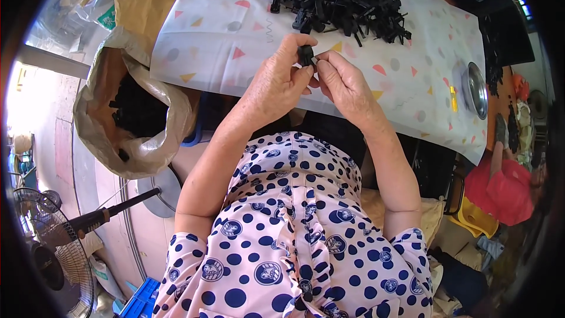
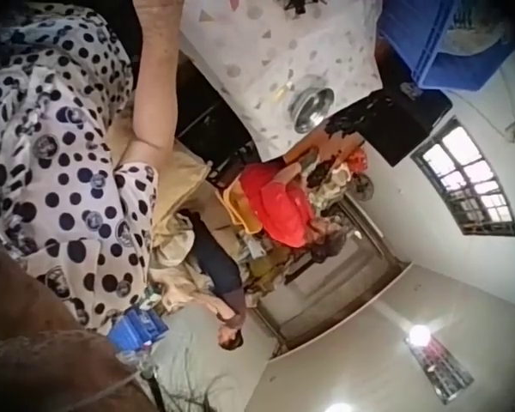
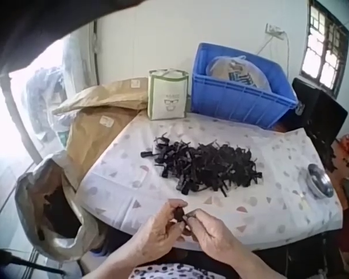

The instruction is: Assembling small black plastic components by hand at a workbench.

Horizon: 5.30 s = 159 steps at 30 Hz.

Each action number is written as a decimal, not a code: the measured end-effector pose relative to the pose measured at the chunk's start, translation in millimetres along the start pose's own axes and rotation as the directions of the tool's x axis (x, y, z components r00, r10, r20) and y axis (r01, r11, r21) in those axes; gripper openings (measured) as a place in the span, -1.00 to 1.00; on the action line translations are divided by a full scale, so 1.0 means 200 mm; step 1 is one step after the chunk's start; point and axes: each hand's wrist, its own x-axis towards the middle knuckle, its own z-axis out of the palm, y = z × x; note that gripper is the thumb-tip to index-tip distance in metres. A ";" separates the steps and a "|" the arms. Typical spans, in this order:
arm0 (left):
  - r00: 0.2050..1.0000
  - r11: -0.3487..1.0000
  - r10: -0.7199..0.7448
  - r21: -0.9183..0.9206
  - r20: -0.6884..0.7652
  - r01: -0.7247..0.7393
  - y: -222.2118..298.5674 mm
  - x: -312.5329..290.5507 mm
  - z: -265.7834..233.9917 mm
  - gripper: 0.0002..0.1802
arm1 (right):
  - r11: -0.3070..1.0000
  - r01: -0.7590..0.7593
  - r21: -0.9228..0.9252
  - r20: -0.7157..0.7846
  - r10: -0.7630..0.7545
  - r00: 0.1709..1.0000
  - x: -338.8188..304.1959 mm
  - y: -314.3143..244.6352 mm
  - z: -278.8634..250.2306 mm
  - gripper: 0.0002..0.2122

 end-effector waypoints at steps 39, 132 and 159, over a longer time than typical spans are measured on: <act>0.864 0.713 -0.380 -0.490 0.330 0.501 -0.28 0.25 0.03 -0.79 | 0.911 -0.322 -0.258 -0.228 0.267 0.936 0.31 0.19 -0.63 -0.81; 0.975 0.827 -0.209 -0.517 0.078 0.219 -0.02 0.08 0.02 -0.60 | 0.839 -0.176 0.516 0.109 0.140 0.984 0.11 0.11 -0.16 -0.80; 0.975 0.937 0.055 0.348 -0.216 0.024 -0.10 0.01 -0.01 -0.75 | 0.998 0.031 -0.053 -0.148 -0.038 0.988 0.09 0.13 0.17 -0.87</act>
